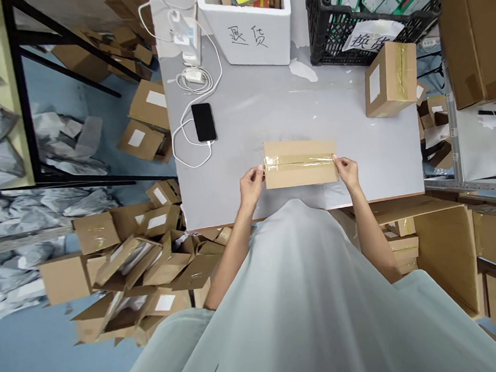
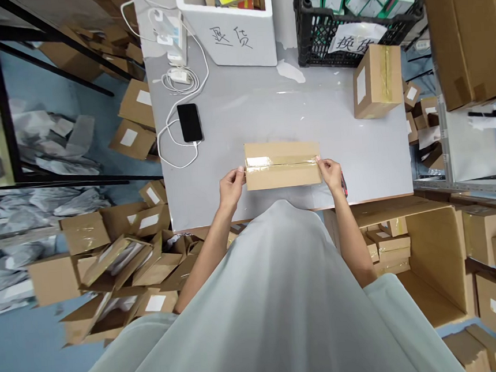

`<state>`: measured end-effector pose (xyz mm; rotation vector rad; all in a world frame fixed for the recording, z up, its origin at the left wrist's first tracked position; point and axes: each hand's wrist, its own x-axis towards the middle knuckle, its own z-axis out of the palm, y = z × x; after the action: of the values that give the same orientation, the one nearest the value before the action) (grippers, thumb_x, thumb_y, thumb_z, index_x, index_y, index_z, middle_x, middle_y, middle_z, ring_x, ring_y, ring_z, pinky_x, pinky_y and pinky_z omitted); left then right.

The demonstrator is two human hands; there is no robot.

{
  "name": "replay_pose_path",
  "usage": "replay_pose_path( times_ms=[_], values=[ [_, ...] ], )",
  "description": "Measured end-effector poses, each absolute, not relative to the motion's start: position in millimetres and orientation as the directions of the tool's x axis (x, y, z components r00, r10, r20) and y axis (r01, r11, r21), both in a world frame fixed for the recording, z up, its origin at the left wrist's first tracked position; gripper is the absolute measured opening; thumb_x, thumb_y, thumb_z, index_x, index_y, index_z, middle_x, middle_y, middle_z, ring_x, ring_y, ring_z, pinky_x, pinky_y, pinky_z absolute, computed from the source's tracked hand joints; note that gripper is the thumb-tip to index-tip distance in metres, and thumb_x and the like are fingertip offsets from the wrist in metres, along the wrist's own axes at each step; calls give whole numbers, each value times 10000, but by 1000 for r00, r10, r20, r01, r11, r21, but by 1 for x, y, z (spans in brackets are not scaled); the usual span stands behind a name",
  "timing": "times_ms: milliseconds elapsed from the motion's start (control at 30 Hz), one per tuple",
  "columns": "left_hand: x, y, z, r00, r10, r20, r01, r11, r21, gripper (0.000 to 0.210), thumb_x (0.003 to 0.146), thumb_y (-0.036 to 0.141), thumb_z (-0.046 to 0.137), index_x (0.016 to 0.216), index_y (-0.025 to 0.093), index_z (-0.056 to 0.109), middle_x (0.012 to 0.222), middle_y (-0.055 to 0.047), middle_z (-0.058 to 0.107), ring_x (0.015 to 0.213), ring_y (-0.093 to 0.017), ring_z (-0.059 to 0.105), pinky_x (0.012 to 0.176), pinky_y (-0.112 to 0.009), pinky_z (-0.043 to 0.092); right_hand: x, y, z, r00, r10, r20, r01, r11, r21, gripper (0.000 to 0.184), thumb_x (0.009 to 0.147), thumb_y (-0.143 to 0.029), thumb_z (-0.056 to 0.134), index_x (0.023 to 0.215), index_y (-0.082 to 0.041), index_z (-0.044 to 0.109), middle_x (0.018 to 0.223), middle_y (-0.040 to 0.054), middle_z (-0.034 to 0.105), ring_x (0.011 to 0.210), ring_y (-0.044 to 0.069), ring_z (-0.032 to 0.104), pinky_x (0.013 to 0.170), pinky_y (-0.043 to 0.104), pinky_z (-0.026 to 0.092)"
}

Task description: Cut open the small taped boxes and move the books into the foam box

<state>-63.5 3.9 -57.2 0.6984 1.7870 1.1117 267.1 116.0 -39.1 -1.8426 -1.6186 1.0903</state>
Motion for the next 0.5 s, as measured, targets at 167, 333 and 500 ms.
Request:
replay_pose_path(
  times_ms=[167, 333, 500],
  values=[
    [-59, 2, -73, -448, 724, -524, -66, 558, 827, 620, 968, 754, 595, 1175, 191, 749, 1289, -167, 786, 1250, -274, 725, 1064, -412, 580, 285, 122, -40, 52, 949, -311, 517, -292, -804, 758, 818, -984, 543, 645, -246, 530, 632, -19, 495, 666, 159, 473, 600, 288, 419],
    [-46, 9, -80, -378, 735, -563, -79, 580, 811, 517, 939, 652, 698, 1121, 173, 774, 1303, -189, 798, 1314, -326, 711, 1141, -461, 550, 304, 122, -41, 110, 924, -367, 481, -373, -794, 734, 827, -972, 551, 674, -255, 506, 649, -22, 494, 684, 165, 476, 589, 291, 415],
    [-36, 8, -73, -334, 731, -595, -108, 597, 795, 689, 912, 628, 765, 1357, 106, 705, 1148, -168, 822, 1191, -313, 767, 1070, -452, 597, 316, 116, -44, 199, 939, -281, 508, -344, -790, 675, 871, -887, 536, 715, -232, 581, 734, 33, 645, 770, 206, 583, 727, 336, 529]
  ],
)
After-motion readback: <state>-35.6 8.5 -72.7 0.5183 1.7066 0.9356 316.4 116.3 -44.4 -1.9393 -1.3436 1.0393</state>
